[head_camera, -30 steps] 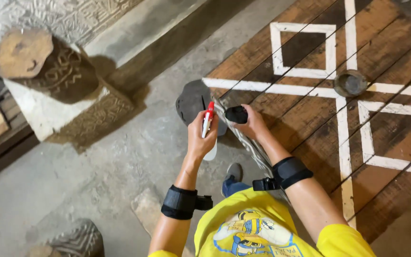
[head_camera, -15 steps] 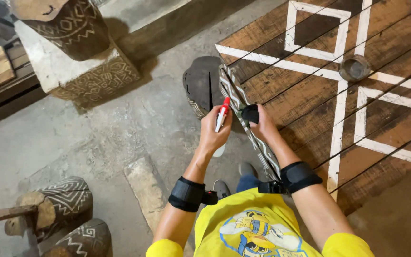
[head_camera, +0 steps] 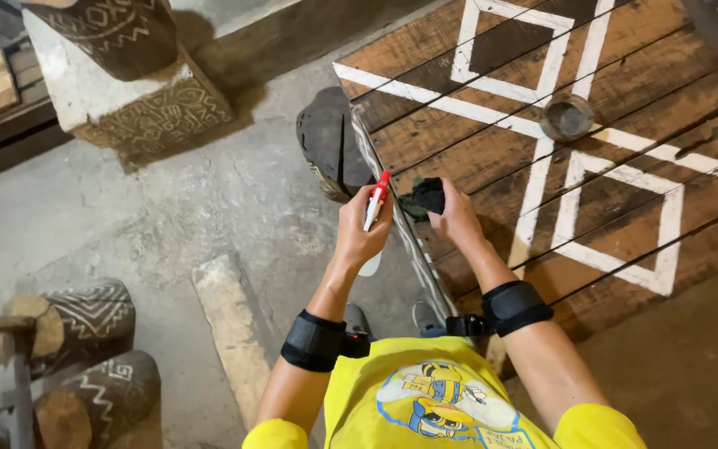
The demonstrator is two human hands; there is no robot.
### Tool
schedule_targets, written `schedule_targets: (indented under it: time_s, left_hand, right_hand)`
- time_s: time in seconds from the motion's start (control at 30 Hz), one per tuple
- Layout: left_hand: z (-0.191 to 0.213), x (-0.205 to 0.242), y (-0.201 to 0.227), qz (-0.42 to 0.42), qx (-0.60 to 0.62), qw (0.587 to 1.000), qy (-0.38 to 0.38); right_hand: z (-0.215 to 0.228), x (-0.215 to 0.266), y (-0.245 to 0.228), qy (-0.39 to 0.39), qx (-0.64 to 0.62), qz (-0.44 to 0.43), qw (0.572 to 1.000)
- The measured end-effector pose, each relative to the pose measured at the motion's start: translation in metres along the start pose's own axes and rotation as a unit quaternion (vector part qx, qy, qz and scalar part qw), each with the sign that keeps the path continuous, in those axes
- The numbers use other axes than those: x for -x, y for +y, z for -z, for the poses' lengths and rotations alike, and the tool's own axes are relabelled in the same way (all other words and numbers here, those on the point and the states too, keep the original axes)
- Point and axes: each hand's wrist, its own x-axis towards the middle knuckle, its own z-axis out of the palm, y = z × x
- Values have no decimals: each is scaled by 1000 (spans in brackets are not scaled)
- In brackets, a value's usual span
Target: The person sprays a liquid onto a wooden table with white geometric patterns and wipes it with a cloth. They then move to a small wooden stool and repeat the spray-and-wipe process. Finally, they return to the table and continue wiping its surface.
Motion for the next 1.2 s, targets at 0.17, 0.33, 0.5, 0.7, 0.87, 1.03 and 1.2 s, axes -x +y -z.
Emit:
schedule_targets:
  time_s: [0.17, 0.33, 0.5, 0.7, 0.87, 1.03, 1.2]
  left_hand:
    - [-40, 31, 13, 12, -19, 999, 43]
    - [-49, 54, 26, 16, -57, 997, 54]
    - [-34, 80, 49, 9, -41, 999, 24]
    - [-26, 121, 32, -32, -27, 999, 28]
    - [-30, 153, 40, -18, -5, 1000, 23]
    - [-44, 150, 42, -23, 19, 999, 32]
    - [-74, 145, 41, 11, -27, 1000, -1]
  right_hand:
    - [36, 12, 23, -71, 93, -28, 993]
    - [16, 27, 74, -158, 171, -52, 971]
    - [11, 57, 62, -238, 214, -124, 939]
    - [9, 118, 34, -237, 253, -158, 925]
    - [9, 146, 39, -231, 272, -121, 926]
    - [10, 132, 77, -244, 245, -57, 937]
    - [48, 131, 61, -245, 128, -112, 954]
